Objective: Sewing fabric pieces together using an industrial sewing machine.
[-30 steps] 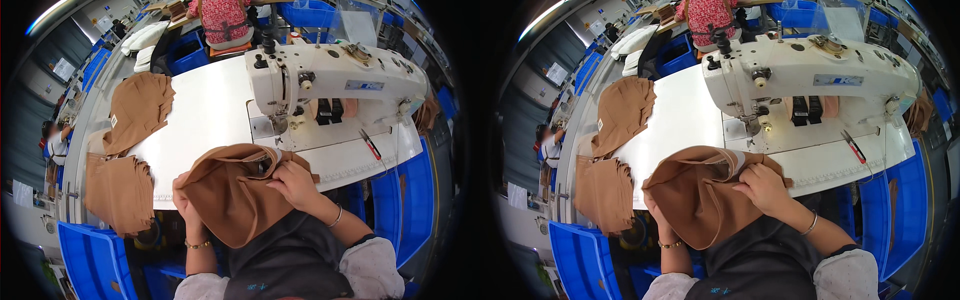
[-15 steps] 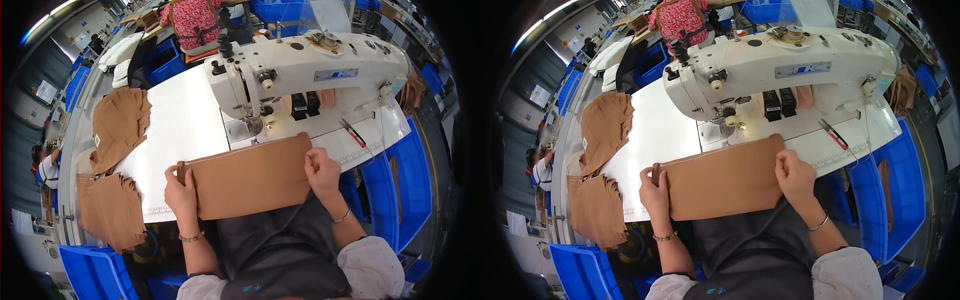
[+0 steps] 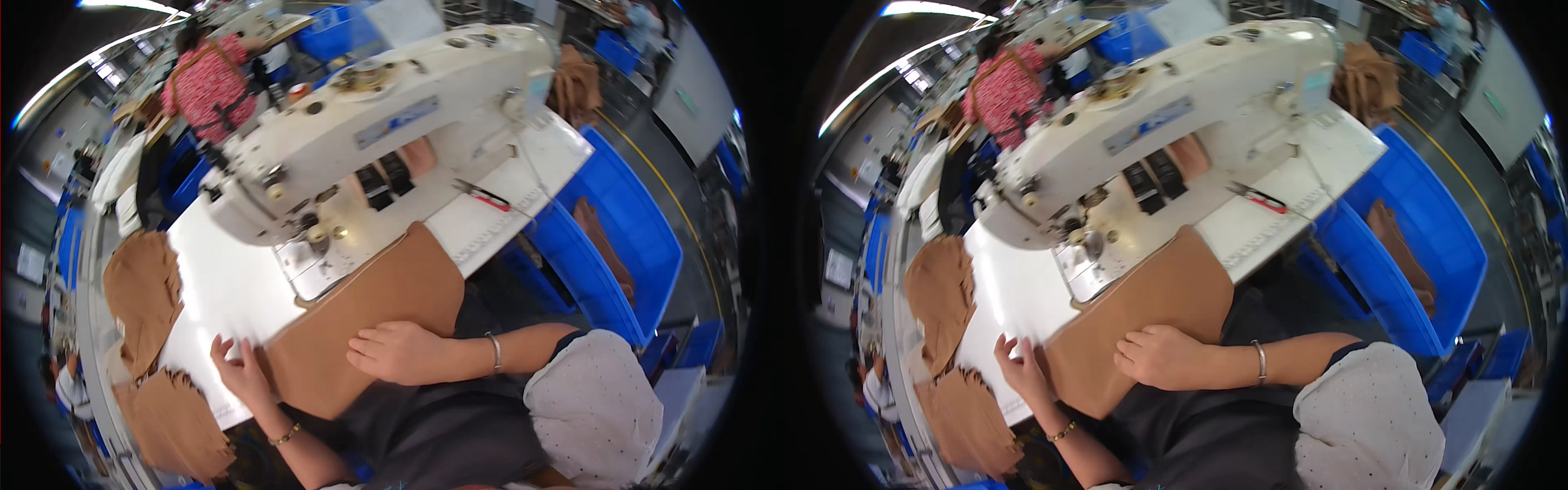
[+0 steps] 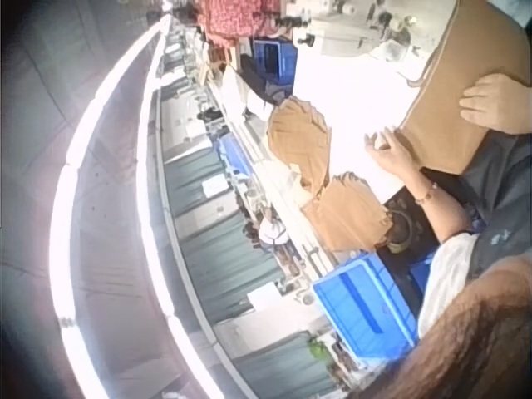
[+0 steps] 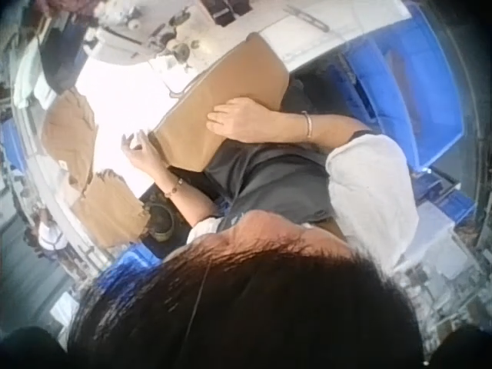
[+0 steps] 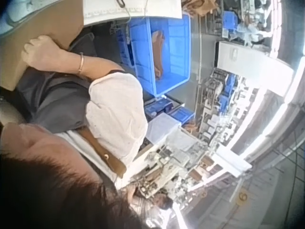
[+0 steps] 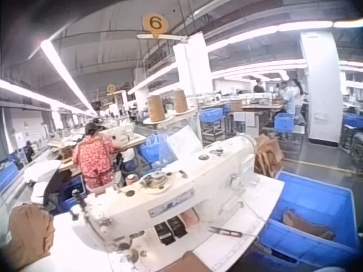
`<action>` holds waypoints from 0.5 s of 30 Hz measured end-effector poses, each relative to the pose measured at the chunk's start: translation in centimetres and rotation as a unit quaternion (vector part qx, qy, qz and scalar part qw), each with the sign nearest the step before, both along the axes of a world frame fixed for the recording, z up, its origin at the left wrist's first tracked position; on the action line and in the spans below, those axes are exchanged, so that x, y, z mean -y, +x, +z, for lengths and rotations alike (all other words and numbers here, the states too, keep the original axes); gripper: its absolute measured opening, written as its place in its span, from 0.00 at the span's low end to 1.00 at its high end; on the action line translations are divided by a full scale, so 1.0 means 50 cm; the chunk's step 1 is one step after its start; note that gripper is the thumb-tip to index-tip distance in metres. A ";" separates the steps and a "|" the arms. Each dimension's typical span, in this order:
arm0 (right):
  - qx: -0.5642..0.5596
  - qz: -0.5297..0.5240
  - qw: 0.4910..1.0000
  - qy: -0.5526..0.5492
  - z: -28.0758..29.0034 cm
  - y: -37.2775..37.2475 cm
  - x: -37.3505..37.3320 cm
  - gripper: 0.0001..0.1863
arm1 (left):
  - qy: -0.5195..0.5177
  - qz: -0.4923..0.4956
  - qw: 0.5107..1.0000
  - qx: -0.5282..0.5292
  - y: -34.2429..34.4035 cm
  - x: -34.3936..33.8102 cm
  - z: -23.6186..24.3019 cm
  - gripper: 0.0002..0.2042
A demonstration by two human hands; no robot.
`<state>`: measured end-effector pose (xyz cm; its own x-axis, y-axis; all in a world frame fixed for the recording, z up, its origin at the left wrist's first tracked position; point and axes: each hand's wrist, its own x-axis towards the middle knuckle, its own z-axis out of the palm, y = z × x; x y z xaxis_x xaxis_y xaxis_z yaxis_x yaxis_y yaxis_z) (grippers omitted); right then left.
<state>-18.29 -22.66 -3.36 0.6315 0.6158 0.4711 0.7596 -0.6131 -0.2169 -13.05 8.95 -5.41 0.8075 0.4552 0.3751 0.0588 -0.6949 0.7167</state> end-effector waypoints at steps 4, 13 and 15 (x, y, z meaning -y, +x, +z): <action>-0.152 -0.134 0.978 0.046 0.179 -0.090 0.232 0.09 | 0.019 -0.012 1.000 -0.008 -0.003 -0.015 -0.006 0.20; 0.003 -0.682 0.709 -0.181 0.166 -0.319 0.727 0.23 | 0.100 -0.007 0.994 -0.054 -0.008 0.002 0.004 0.15; 0.039 -0.674 0.710 -0.199 0.021 -0.352 0.825 0.30 | 0.105 -0.015 0.993 -0.050 -0.002 0.006 -0.001 0.14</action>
<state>-35.90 -63.89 -2.33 0.7560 -0.4292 0.4943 -0.5752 -0.7960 0.1886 -13.17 8.65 -5.45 0.8577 0.3500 0.3766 0.0985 -0.8308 0.5478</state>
